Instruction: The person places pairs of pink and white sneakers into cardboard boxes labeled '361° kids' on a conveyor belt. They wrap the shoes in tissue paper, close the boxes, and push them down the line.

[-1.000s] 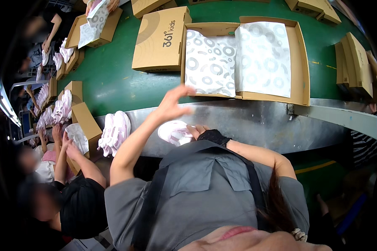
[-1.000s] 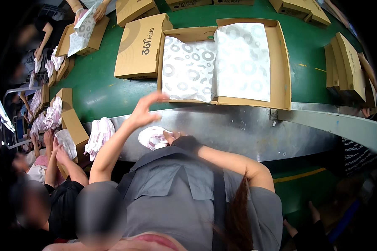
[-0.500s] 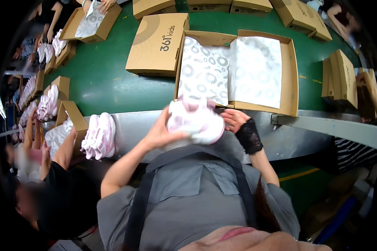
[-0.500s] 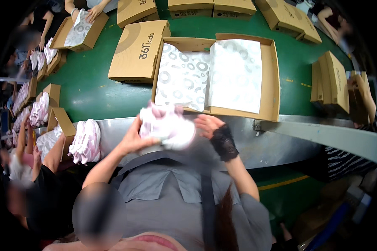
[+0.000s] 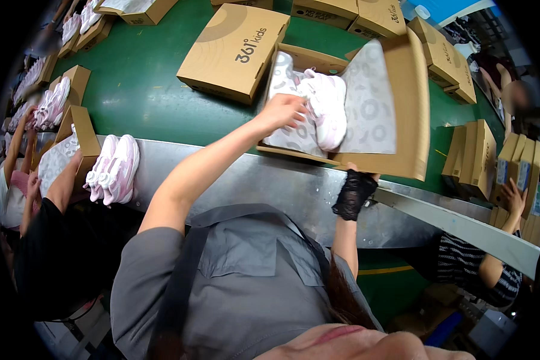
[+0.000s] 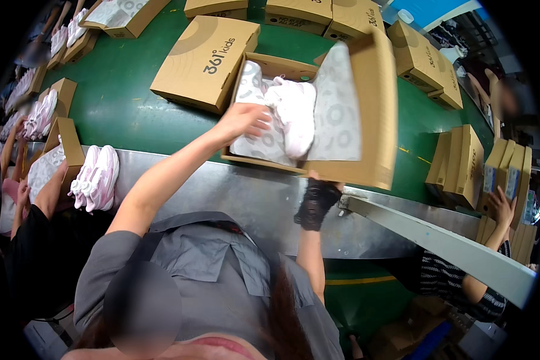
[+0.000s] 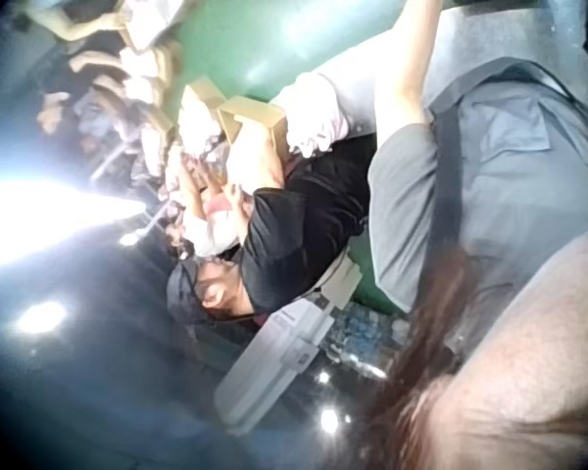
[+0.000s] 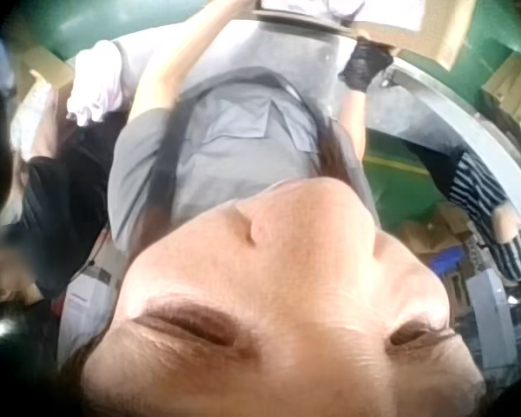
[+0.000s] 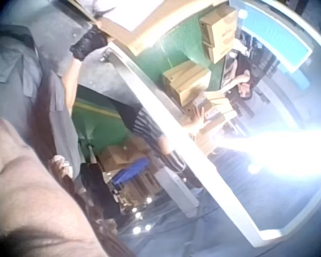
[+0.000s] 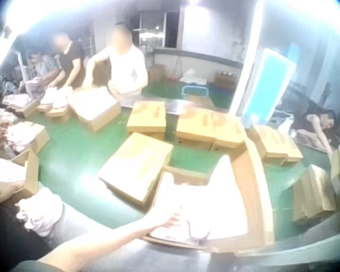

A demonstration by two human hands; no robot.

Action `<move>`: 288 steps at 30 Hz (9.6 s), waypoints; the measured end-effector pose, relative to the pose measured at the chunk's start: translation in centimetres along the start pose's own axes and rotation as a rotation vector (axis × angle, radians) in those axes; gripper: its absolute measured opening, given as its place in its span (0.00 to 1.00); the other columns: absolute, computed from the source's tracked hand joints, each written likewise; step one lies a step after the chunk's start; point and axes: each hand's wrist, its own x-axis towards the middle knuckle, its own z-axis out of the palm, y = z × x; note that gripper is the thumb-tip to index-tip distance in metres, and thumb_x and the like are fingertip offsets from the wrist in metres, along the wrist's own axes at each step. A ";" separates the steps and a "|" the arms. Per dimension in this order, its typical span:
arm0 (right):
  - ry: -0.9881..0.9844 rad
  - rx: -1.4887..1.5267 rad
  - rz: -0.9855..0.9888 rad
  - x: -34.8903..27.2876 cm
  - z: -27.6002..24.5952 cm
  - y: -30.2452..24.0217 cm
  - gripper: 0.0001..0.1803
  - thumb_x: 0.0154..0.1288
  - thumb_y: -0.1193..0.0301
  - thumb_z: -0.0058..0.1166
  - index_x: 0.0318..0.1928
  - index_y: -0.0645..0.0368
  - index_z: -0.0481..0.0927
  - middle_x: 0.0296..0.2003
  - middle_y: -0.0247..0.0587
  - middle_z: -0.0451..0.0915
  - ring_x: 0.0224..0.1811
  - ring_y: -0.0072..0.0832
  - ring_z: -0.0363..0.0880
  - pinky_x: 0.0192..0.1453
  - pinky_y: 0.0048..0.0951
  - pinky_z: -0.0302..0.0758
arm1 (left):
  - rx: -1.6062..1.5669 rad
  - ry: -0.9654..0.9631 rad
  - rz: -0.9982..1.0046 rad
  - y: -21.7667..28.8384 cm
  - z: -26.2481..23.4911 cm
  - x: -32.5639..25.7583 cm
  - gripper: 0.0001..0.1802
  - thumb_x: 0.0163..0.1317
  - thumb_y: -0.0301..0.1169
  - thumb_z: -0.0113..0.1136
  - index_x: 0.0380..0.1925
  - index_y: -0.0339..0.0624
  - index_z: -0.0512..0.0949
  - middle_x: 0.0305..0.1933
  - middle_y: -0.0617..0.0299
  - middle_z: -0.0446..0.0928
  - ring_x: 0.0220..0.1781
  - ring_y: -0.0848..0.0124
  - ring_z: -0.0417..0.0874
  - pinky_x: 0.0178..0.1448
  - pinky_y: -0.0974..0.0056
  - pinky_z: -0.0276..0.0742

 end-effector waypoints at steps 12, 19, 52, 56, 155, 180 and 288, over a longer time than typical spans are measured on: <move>-0.415 -1.353 -0.878 -1.0 2.9 4.9 0.33 0.47 0.77 0.45 0.58 0.48 0.62 0.60 0.50 0.55 0.63 0.43 0.51 0.60 0.49 0.49 | 0.067 0.195 0.169 -10.0 -2.5 -3.6 0.29 0.57 0.46 0.52 0.49 0.30 0.67 0.44 0.52 0.74 0.46 0.69 0.74 0.49 0.67 0.69; -0.344 -1.467 -0.922 -1.9 2.7 5.4 0.36 0.43 0.82 0.42 0.59 0.51 0.60 0.61 0.51 0.53 0.64 0.43 0.49 0.61 0.49 0.48 | 0.184 0.033 0.015 -7.7 -4.5 -3.3 0.34 0.51 0.44 0.58 0.53 0.31 0.64 0.49 0.51 0.72 0.50 0.68 0.73 0.53 0.66 0.67; -0.723 -0.085 0.276 3.2 13.4 -1.2 0.39 0.57 0.63 0.52 0.64 0.56 0.46 0.61 0.52 0.53 0.60 0.39 0.59 0.59 0.36 0.61 | -0.123 0.253 0.040 4.6 -25.0 -0.8 0.32 0.49 0.49 0.55 0.51 0.40 0.66 0.44 0.59 0.73 0.42 0.74 0.75 0.42 0.71 0.69; -0.674 0.013 0.372 5.2 15.1 -0.8 0.35 0.59 0.58 0.49 0.64 0.51 0.50 0.59 0.47 0.58 0.57 0.33 0.63 0.54 0.37 0.66 | -0.127 0.190 0.073 5.0 -21.3 -1.8 0.31 0.52 0.44 0.53 0.51 0.32 0.65 0.45 0.54 0.73 0.45 0.70 0.75 0.49 0.68 0.69; -0.118 -1.368 -0.865 -17.5 20.9 17.7 0.21 0.60 0.53 0.39 0.46 0.53 0.72 0.49 0.40 0.70 0.50 0.38 0.69 0.49 0.41 0.63 | 0.570 2.002 0.788 -4.7 -61.4 -21.5 0.23 0.54 0.29 0.50 0.48 0.28 0.62 0.51 0.40 0.62 0.54 0.50 0.63 0.59 0.56 0.57; -0.006 -1.377 -1.057 -17.2 22.0 19.0 0.19 0.58 0.57 0.42 0.45 0.53 0.73 0.46 0.41 0.72 0.49 0.39 0.70 0.48 0.40 0.65 | -1.019 0.670 0.302 -7.8 -69.2 -19.7 0.37 0.52 0.65 0.38 0.55 0.52 0.63 0.57 0.63 0.64 0.59 0.65 0.64 0.61 0.54 0.58; -0.658 0.212 0.887 -9.6 16.7 4.6 0.24 0.61 0.58 0.45 0.47 0.67 0.67 0.43 0.58 0.73 0.42 0.44 0.76 0.38 0.36 0.75 | 1.201 0.166 0.251 -2.7 -24.8 -5.1 0.26 0.47 0.34 0.59 0.48 0.37 0.69 0.53 0.42 0.63 0.51 0.51 0.70 0.50 0.56 0.69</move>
